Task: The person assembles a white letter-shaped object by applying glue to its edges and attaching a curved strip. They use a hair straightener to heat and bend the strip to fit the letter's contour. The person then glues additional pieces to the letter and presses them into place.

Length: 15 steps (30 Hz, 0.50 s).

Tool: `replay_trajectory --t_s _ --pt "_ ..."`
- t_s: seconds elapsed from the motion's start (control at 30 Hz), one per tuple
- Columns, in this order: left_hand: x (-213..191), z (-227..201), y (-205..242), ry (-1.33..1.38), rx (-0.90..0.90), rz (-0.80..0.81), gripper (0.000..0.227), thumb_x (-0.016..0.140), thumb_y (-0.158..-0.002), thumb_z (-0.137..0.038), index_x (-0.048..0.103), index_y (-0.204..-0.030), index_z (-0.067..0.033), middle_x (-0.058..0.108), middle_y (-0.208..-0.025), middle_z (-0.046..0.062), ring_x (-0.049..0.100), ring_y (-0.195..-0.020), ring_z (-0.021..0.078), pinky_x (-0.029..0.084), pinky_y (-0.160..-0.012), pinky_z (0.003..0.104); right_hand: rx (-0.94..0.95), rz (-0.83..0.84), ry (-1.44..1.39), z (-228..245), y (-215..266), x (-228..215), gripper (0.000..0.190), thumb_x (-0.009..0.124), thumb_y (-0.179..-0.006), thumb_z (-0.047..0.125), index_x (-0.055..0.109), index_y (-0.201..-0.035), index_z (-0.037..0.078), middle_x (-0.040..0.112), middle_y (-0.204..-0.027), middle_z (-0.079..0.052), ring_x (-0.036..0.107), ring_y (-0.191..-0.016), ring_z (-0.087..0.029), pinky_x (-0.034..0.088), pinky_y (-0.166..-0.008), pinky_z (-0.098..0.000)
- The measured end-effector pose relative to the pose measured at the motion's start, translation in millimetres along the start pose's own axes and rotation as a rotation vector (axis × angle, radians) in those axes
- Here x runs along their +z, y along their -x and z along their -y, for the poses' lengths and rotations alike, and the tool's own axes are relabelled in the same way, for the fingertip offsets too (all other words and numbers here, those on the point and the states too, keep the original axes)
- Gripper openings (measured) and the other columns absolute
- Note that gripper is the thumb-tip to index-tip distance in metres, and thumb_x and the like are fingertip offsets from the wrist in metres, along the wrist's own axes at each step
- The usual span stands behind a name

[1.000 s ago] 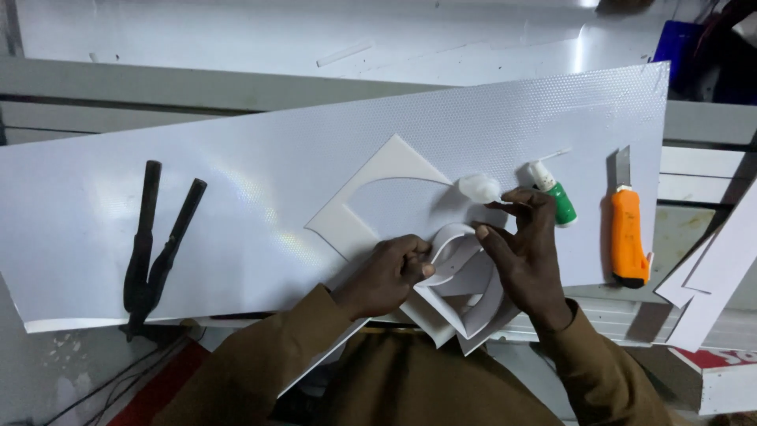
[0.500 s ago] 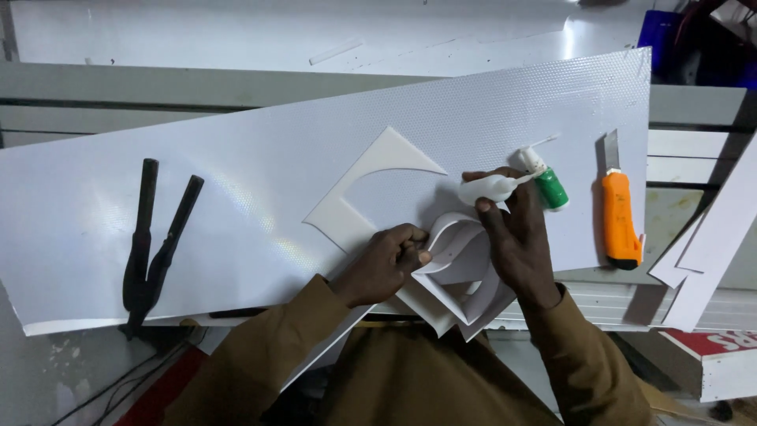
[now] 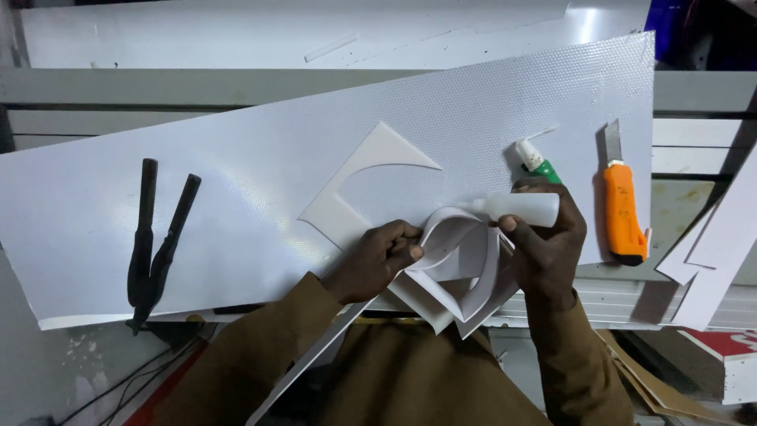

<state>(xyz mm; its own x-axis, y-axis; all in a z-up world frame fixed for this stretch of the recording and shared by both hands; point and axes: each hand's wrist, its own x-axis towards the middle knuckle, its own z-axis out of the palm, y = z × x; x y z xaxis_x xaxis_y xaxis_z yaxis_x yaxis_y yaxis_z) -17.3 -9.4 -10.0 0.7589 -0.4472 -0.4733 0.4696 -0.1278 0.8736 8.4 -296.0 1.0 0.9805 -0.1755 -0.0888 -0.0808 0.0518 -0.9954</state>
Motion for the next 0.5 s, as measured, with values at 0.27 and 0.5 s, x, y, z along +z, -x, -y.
replay_trajectory --t_s 0.27,0.5 --pt "-2 -36 4 -0.006 -0.003 0.011 0.031 0.069 -0.114 -0.016 0.071 -0.132 0.0099 0.048 -0.075 0.0 0.054 -0.072 0.0121 0.047 -0.071 0.032 -0.143 0.128 0.155 12 10 13 0.04 0.082 -0.1 0.031 0.072 -0.11 -0.007 0.066 -0.102 -0.021 0.067 -0.097 -0.031 0.054 -0.093 -0.0456" --pt "-1 -18 3 -0.001 0.019 0.009 0.027 0.07 -0.113 -0.01 0.071 -0.129 0.0107 0.045 -0.074 -0.002 0.054 -0.072 0.0117 0.048 -0.072 0.031 -0.264 0.309 0.304 29 6 26 0.031 0.096 -0.088 0.017 0.084 -0.108 -0.003 0.071 -0.093 -0.018 0.069 -0.091 -0.035 0.055 -0.089 -0.0461"
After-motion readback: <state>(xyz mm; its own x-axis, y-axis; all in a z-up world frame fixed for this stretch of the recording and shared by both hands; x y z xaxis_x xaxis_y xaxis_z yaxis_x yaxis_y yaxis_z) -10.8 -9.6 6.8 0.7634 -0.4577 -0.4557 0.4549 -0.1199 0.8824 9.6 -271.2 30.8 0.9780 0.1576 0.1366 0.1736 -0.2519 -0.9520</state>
